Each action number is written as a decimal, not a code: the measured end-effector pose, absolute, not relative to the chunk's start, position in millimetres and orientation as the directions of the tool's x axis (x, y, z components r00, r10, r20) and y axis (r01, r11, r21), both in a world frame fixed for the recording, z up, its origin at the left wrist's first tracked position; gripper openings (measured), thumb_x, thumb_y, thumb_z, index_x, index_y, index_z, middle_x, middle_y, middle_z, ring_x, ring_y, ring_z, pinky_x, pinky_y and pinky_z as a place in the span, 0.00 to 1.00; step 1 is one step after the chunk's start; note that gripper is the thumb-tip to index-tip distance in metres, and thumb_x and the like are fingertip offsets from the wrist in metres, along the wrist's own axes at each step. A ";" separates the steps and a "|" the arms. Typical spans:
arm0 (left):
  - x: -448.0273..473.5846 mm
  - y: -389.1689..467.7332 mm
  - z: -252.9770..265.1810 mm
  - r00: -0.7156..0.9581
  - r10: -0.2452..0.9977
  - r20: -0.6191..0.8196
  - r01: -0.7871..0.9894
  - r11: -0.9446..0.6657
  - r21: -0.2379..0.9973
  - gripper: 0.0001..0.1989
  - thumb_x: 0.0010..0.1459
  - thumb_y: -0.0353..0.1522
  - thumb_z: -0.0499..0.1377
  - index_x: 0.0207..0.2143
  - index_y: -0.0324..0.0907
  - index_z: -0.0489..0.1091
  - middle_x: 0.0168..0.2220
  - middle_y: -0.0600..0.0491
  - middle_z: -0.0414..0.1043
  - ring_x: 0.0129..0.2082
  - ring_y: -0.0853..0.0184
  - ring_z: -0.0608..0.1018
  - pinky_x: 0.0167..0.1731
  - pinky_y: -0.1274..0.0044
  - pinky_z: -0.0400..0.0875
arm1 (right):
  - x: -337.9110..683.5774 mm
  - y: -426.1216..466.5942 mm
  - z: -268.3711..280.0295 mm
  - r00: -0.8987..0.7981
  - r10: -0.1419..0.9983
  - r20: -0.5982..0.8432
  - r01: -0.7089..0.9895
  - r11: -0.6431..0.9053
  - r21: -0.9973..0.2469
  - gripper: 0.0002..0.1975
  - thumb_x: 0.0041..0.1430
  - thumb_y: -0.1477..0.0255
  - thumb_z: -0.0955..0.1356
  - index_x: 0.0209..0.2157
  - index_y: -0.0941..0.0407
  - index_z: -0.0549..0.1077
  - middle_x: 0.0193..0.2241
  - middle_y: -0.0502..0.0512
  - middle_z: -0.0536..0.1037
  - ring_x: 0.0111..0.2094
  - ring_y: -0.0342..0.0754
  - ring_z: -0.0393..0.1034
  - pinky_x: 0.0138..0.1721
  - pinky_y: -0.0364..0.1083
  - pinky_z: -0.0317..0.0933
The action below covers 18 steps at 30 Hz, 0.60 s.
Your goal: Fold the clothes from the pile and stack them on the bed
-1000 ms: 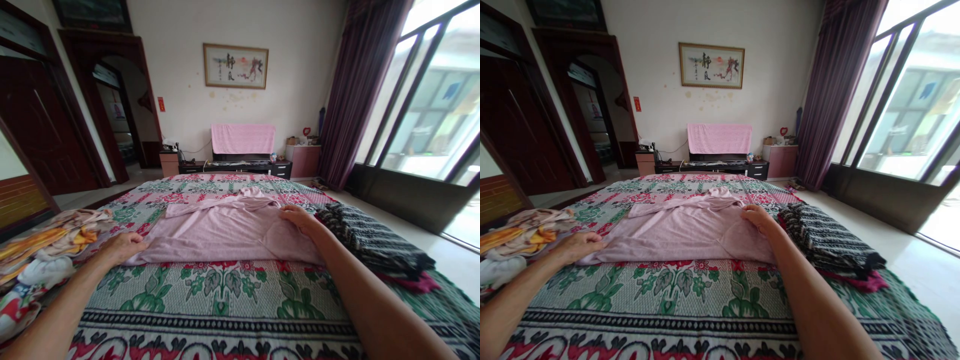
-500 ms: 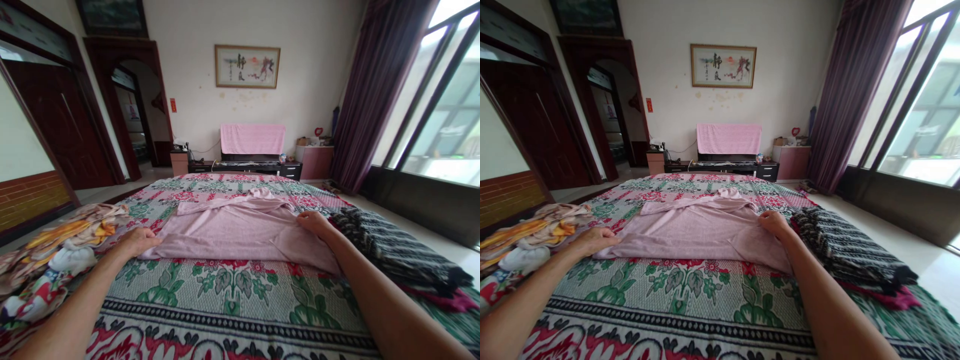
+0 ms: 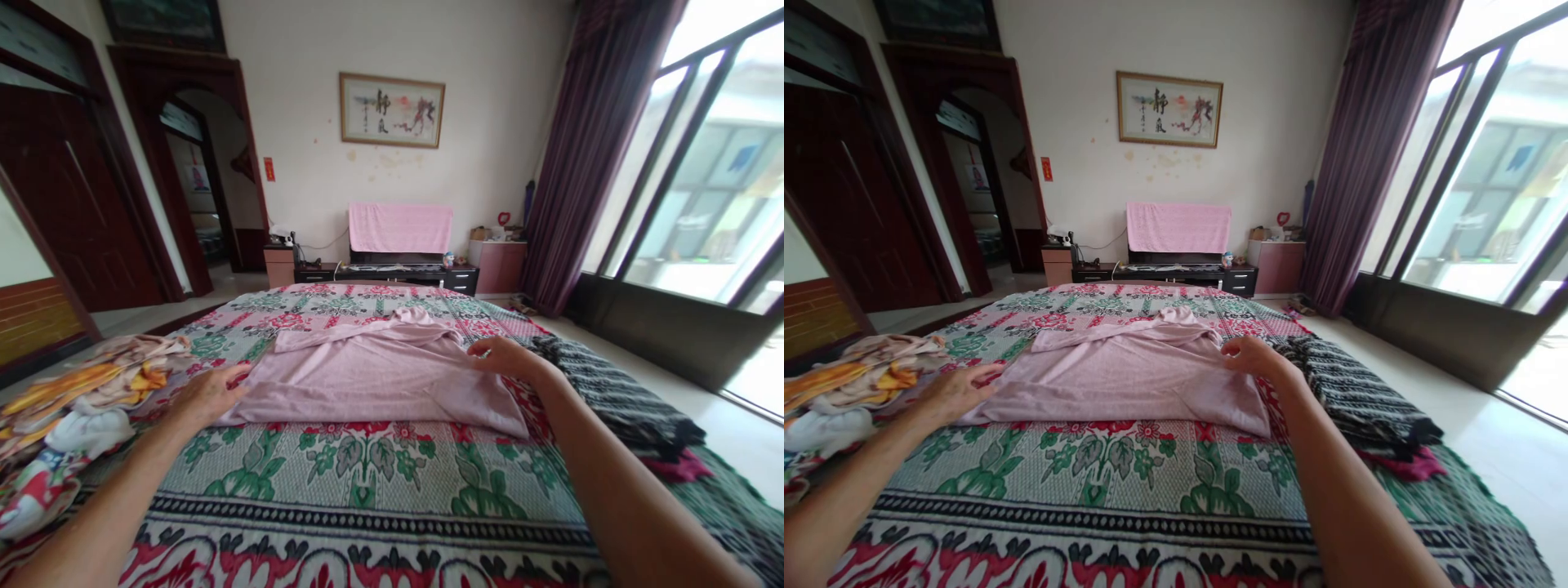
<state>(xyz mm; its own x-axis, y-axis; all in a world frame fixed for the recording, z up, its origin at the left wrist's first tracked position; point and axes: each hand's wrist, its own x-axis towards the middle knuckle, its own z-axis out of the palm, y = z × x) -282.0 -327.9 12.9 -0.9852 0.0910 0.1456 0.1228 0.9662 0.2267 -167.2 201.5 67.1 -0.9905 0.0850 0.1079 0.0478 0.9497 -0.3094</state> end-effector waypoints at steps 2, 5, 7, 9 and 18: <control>-279.9 -322.9 12.9 -0.984 0.115 0.138 0.137 0.976 0.168 0.26 0.53 0.42 0.53 0.54 0.47 0.71 0.38 0.49 0.77 0.39 0.60 0.77 0.34 0.77 0.65 | -165.0 201.0 65.3 -0.994 0.082 0.075 0.057 0.954 -0.293 0.14 0.45 0.74 0.66 0.35 0.57 0.80 0.30 0.51 0.80 0.32 0.46 0.71 0.35 0.41 0.61; -277.0 -317.8 13.0 -0.982 0.141 0.123 0.155 0.982 0.105 0.24 0.54 0.42 0.53 0.51 0.45 0.72 0.39 0.47 0.76 0.38 0.60 0.76 0.34 0.76 0.64 | -163.7 199.7 58.3 -0.997 0.071 -0.016 0.073 0.951 -0.300 0.11 0.44 0.74 0.66 0.30 0.57 0.80 0.25 0.49 0.78 0.29 0.45 0.70 0.30 0.40 0.58; -276.1 -316.7 12.1 -0.978 0.163 0.133 0.176 0.980 0.090 0.21 0.55 0.40 0.52 0.48 0.43 0.74 0.40 0.47 0.76 0.38 0.60 0.76 0.34 0.77 0.64 | -164.9 198.8 52.9 -0.997 0.052 -0.063 0.068 0.955 -0.290 0.09 0.44 0.74 0.66 0.27 0.56 0.79 0.23 0.48 0.77 0.28 0.44 0.69 0.28 0.40 0.57; -275.7 -316.3 10.6 -0.974 0.172 0.151 0.185 0.979 0.081 0.17 0.56 0.39 0.52 0.43 0.44 0.74 0.39 0.48 0.76 0.37 0.62 0.76 0.33 0.78 0.63 | -167.4 198.5 48.4 -0.996 0.049 -0.080 0.069 0.961 -0.267 0.08 0.42 0.75 0.66 0.24 0.56 0.78 0.21 0.47 0.76 0.27 0.43 0.67 0.28 0.40 0.56; -274.4 -313.8 20.5 -0.977 0.054 0.205 0.089 0.983 0.161 0.14 0.55 0.40 0.53 0.36 0.45 0.75 0.35 0.53 0.76 0.35 0.64 0.75 0.31 0.79 0.62 | -171.7 204.0 55.8 -0.982 0.187 -0.002 0.180 0.940 -0.291 0.08 0.44 0.73 0.67 0.27 0.57 0.79 0.22 0.49 0.76 0.27 0.44 0.68 0.27 0.40 0.56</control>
